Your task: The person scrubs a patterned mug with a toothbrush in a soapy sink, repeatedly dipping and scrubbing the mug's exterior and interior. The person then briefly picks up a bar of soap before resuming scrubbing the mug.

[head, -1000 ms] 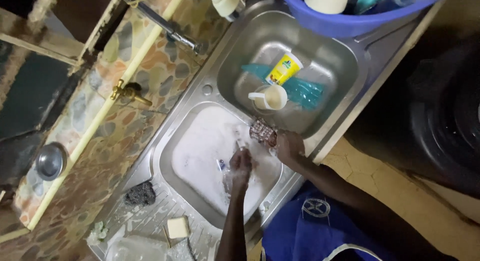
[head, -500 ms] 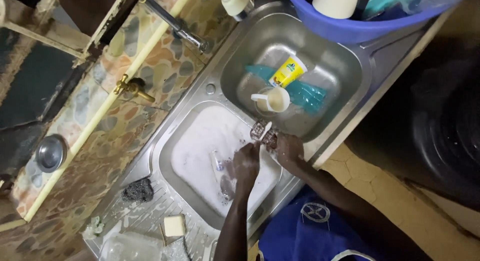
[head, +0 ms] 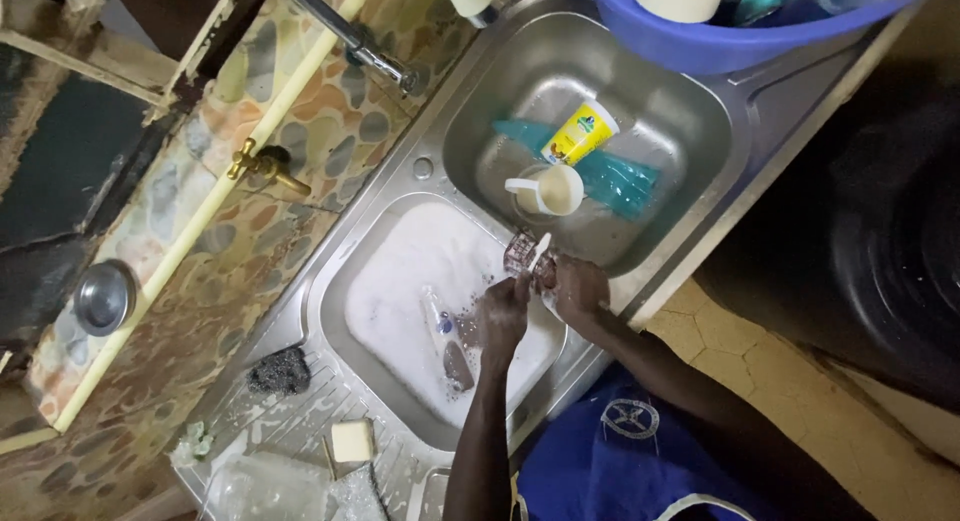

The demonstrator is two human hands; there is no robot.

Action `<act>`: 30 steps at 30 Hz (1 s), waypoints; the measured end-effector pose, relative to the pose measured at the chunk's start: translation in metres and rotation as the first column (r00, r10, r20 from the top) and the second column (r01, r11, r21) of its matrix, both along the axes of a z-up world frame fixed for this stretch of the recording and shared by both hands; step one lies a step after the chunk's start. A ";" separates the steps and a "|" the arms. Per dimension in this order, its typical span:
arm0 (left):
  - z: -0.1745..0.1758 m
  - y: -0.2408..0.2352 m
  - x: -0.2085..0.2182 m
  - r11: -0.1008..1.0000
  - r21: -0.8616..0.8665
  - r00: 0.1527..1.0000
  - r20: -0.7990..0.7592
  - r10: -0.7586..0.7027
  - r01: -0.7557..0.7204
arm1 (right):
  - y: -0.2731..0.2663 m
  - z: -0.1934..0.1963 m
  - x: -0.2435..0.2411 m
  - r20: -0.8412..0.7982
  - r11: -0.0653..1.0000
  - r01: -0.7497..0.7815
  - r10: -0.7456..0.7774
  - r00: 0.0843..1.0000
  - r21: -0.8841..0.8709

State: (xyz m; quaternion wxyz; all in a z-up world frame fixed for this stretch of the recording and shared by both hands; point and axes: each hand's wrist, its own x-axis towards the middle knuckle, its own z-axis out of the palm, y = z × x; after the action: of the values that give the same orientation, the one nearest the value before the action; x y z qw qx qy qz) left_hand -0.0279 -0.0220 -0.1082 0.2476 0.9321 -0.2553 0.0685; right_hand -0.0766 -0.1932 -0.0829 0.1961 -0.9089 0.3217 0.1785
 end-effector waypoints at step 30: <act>0.127 0.026 -0.018 0.970 0.214 0.741 -0.633 0.226 -0.113 | 0.001 0.058 0.024 -0.469 0.991 -0.092 0.036 0.882 -0.098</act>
State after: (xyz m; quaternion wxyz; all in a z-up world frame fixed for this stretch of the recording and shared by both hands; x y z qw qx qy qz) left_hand -0.0462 0.0037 0.0190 0.2374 0.9335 -0.0718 -0.2590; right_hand -0.0526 -0.1923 -0.0253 0.0534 -0.8595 0.3391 0.3788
